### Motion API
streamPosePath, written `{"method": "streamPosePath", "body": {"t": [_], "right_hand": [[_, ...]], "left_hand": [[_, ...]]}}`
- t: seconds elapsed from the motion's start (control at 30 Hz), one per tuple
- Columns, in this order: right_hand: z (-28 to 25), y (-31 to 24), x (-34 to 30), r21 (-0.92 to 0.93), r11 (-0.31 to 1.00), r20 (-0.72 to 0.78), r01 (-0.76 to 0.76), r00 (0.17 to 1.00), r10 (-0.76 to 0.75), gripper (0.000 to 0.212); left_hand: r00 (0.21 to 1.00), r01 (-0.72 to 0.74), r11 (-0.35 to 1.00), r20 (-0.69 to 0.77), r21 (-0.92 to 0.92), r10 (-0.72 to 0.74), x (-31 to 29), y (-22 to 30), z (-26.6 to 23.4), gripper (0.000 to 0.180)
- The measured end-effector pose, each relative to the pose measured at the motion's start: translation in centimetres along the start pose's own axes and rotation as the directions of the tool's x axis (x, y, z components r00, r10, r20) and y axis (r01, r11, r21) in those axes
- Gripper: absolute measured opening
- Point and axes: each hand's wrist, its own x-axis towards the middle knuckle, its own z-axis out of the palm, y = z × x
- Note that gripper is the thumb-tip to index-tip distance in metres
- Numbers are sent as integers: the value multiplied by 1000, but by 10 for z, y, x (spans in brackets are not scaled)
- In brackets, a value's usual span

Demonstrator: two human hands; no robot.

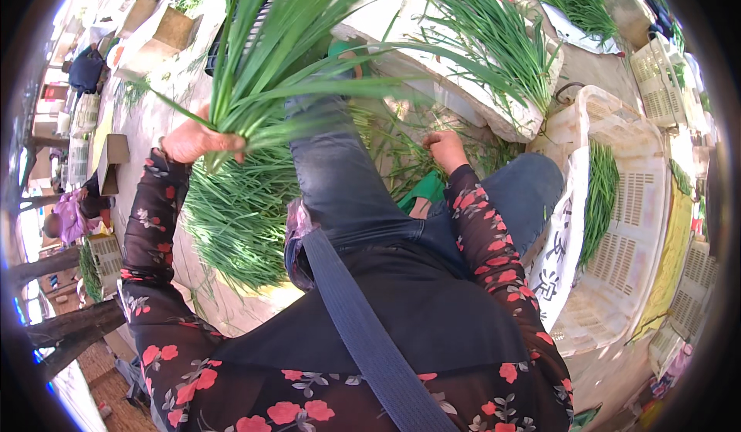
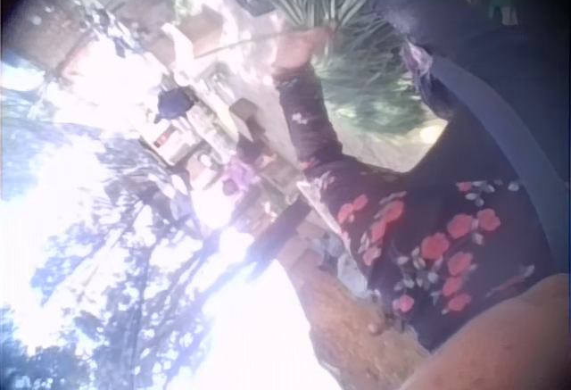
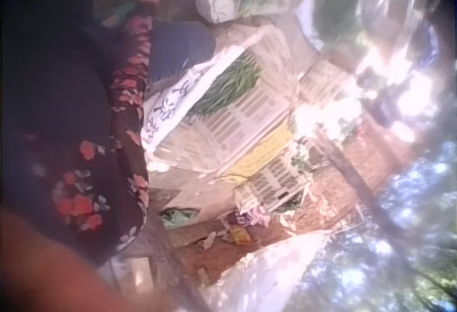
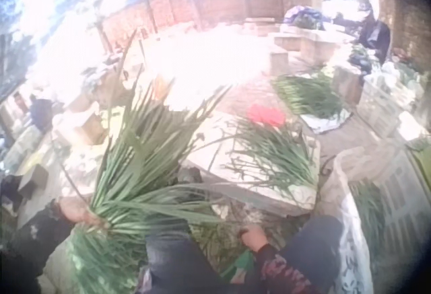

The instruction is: The person processes bunches of green onions by hand, peeling away outer layers, removing damaged leaves, and sorting them into bundles while seated.

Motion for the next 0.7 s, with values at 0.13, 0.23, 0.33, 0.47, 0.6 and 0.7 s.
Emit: {"method": "streamPosePath", "body": {"t": [0.13, 0.23, 0.33, 0.47, 0.6, 0.7], "right_hand": [[-16, -48, -19, -338, 941, -41, 15, 999, -31, 20], [-35, -58, -10, -367, 927, -57, -76, 997, 59, 17], [-55, -79, -14, -470, 882, -89, -39, 996, -3, 14], [-84, -103, -11, 261, 960, 174, -96, 983, 51, 38], [-80, -43, 10, -182, 973, 31, 140, 990, -136, 43], [-66, -43, 6, -681, 728, -61, 78, 985, -162, 42]], "left_hand": [[933, 345, 908, 196, -236, -303, -4, -77, 14, 55], [853, 510, 806, 298, -299, -429, -13, -107, 36, 34], [822, 564, 739, 334, -368, -461, -24, -117, 45, 30], [811, 568, 756, 376, -326, -447, -29, -140, 37, 33], [807, 553, 797, 396, -244, -439, -25, -141, 36, 39], [824, 485, 863, 406, -144, -395, -31, -141, 41, 29]]}}
